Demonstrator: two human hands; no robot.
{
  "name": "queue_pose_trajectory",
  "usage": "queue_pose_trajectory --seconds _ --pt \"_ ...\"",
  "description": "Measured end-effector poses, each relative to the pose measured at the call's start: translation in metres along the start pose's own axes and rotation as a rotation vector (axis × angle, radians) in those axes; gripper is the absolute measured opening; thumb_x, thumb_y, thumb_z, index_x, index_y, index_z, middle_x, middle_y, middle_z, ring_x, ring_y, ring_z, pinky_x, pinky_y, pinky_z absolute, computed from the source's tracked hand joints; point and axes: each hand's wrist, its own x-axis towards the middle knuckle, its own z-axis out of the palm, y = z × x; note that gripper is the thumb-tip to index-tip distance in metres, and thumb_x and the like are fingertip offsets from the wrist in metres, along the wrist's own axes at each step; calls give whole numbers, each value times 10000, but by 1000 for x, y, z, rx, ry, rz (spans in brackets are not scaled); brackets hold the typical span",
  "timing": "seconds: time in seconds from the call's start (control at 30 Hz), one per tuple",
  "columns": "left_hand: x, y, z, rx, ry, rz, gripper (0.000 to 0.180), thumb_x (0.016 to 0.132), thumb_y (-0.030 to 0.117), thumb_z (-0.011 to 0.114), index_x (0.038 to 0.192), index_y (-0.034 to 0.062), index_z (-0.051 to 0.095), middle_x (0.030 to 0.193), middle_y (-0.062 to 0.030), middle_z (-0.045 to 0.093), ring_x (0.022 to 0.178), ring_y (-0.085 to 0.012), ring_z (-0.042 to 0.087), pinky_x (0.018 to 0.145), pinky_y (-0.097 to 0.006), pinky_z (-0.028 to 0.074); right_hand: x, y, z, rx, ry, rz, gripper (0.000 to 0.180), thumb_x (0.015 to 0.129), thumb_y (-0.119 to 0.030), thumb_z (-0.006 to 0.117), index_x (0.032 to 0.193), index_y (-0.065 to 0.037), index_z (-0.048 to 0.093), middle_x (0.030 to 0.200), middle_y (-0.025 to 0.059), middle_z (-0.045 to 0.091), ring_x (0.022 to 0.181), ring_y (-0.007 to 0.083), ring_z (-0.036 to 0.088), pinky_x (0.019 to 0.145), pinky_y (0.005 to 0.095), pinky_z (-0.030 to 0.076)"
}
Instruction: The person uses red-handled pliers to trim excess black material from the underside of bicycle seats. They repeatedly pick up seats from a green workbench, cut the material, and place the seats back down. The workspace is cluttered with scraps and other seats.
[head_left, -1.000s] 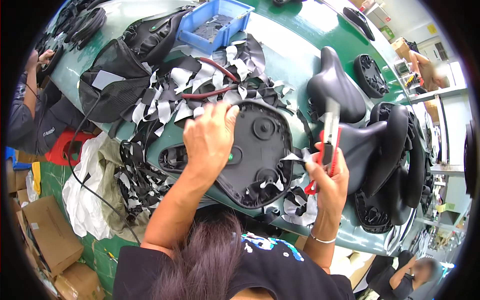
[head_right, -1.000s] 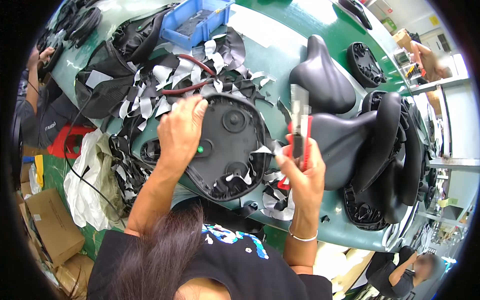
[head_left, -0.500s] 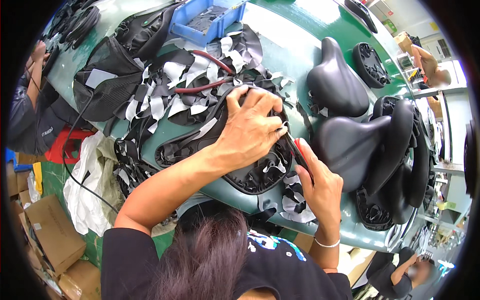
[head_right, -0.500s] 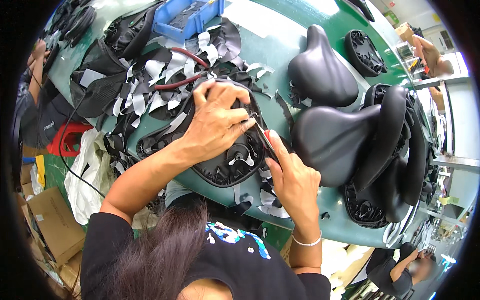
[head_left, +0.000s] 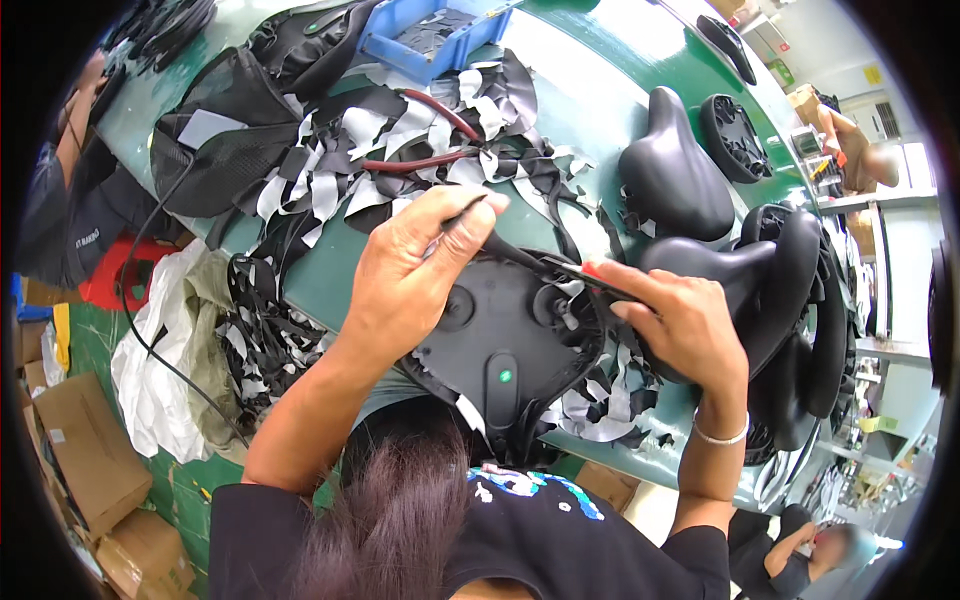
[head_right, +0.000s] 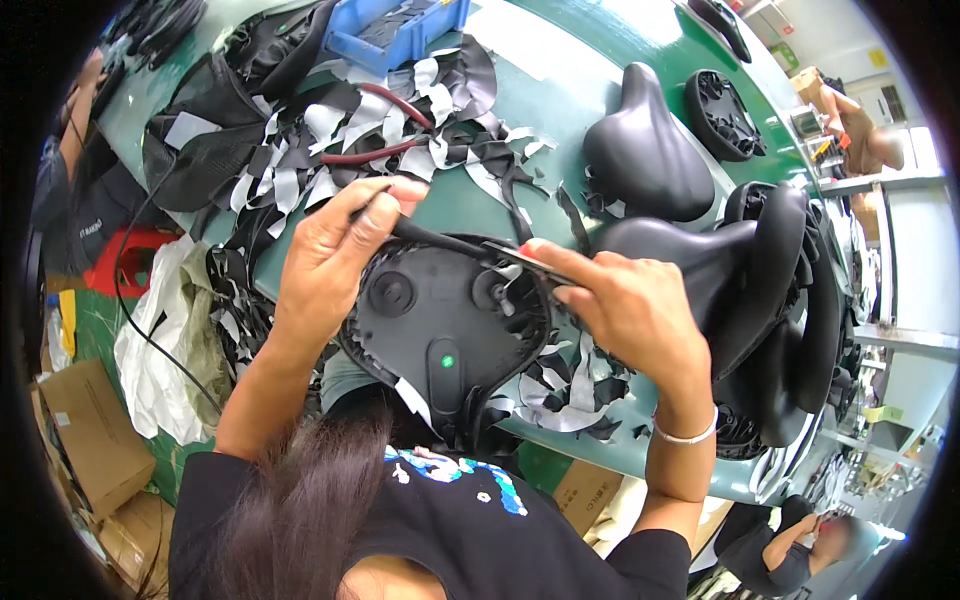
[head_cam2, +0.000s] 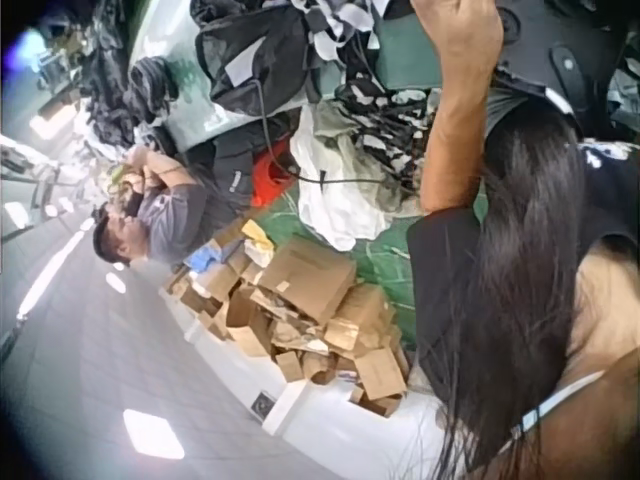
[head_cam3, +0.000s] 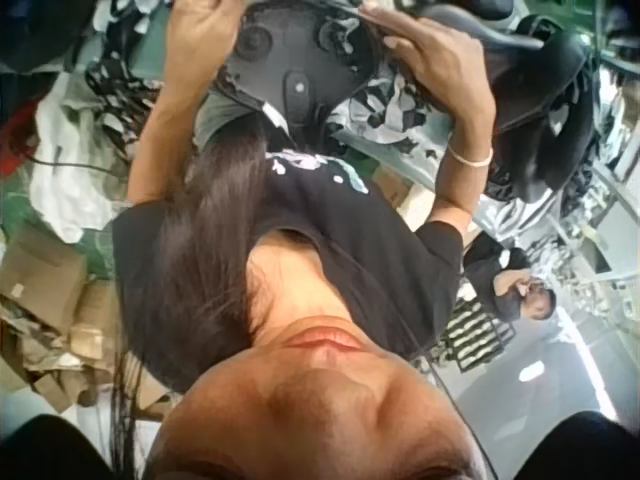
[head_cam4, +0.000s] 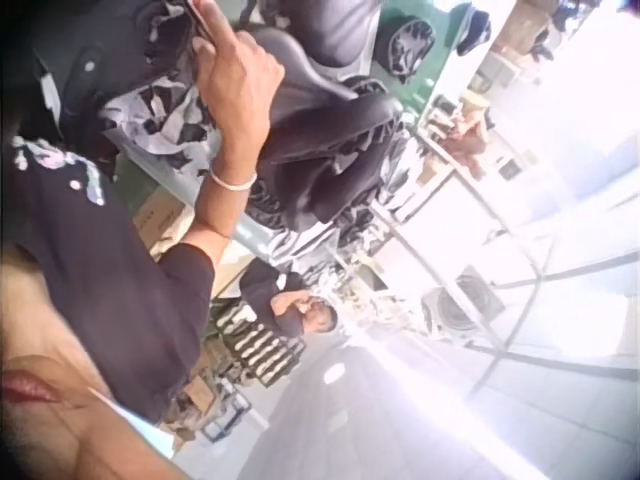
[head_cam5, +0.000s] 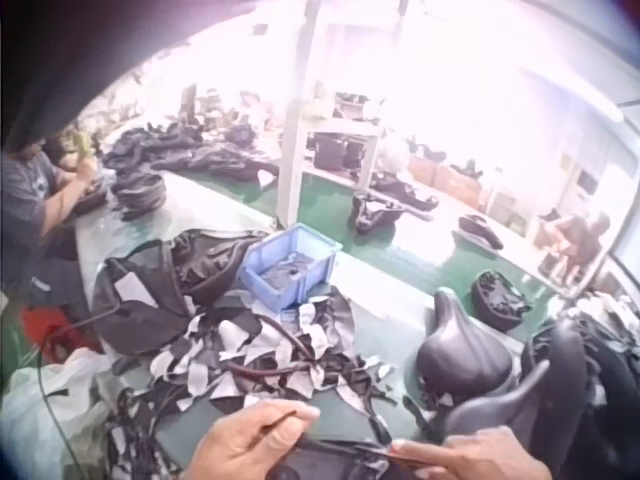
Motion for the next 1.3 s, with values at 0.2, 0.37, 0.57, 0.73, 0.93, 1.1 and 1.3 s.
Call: queue_pose_trajectory --seconds 0.2,0.37,0.57,0.73,0.93,1.1,1.3 --pt "32 23 -46 -716 -26 301 307 1016 289 432 760 122 413 581 40 326 496 -94 317 491 -251 309 -47 -41 13 -173 -26 155 517 834 -233 620 1342 -206 525 574 73 464 480 278 485 506 403 361" --pt "47 17 -8 1053 -251 714 320 844 327 659 926 18 645 642 -89 556 655 -248 544 627 -358 435 -60 -57 10 -57 36 304 513 792 -143 660 1296 -155 565 572 76 496 480 246 510 478 363 367" --pt "67 6 17 -362 -322 22 214 852 134 598 684 2 611 598 -12 464 640 -102 435 715 -249 404 -84 -68 33 85 26 430 511 813 -101 649 1310 -92 534 723 145 634 534 279 580 518 354 423" --pt "82 4 -13 -712 12 467 309 971 292 507 864 28 626 759 -29 556 726 -120 504 704 -272 392 -110 -101 60 842 163 736 521 883 -121 610 1371 -49 440 848 142 689 554 202 630 555 286 485" --pt "50 -36 -12 844 -391 34 400 843 368 677 948 -18 665 827 -94 655 781 -166 610 737 -305 479 -58 -83 93 1064 571 707 294 944 -120 529 1200 17 486 949 89 654 742 125 642 621 253 507" --pt "70 -19 -23 834 206 435 215 847 203 664 915 -2 662 838 -95 641 721 -189 591 688 -319 468 -12 -48 77 1134 645 550 292 958 -141 514 1205 7 469 994 117 658 815 162 670 635 273 549" --pt "32 -2 13 915 -820 662 201 712 242 757 841 114 669 933 -14 606 944 -203 549 795 -357 404 -29 -40 85 1111 584 595 312 945 -125 525 1222 9 477 967 95 664 779 146 661 619 259 531"
